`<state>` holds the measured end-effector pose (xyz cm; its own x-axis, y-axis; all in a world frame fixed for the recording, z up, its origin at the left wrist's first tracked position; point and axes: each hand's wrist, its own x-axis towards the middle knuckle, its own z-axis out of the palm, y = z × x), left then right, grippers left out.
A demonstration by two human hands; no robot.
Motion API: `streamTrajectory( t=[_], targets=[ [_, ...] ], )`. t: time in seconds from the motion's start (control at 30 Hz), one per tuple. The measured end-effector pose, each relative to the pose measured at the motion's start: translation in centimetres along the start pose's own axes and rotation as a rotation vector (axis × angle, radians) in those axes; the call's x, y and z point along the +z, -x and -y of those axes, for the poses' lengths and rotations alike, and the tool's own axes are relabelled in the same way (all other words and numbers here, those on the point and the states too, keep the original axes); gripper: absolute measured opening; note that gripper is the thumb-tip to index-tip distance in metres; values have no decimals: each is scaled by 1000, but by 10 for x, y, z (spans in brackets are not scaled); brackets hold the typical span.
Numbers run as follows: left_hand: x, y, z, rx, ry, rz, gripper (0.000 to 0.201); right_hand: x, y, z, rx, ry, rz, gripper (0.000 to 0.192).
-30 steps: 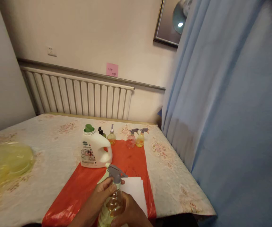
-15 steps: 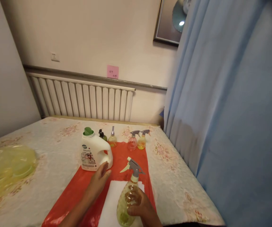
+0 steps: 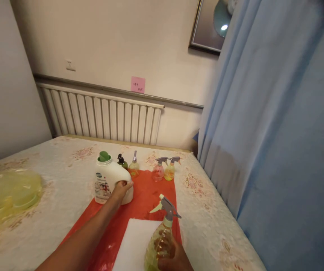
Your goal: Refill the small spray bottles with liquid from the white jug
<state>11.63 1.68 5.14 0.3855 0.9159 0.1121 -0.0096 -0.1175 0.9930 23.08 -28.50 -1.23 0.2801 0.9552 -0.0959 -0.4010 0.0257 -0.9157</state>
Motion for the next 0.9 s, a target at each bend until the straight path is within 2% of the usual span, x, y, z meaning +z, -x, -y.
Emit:
streamTrajectory(
  t=[0.13, 0.27, 0.43, 0.57, 0.73, 0.9],
  targets=[
    [1, -4, -5, -17, -2, 59, 14, -6, 0, -5, 42, -18, -23, 88],
    [-3, -5, -5, 10, -52, 28, 13, -13, 1, -10, 64, -19, -81, 95],
    [-19, 3, -10, 29, -152, -37, 23, -12, 3, -6, 68, -47, -62, 93],
    [-31, 9, -28, 54, -198, -47, 25, -8, 4, -3, 121, -29, -31, 99],
    [-43, 18, -59, 103, -212, -25, 30, 3, 5, -7, 61, -60, -107, 96],
    [-56, 44, -73, 92, -205, -7, 36, 12, 8, -7, 52, -18, -85, 92]
  ],
)
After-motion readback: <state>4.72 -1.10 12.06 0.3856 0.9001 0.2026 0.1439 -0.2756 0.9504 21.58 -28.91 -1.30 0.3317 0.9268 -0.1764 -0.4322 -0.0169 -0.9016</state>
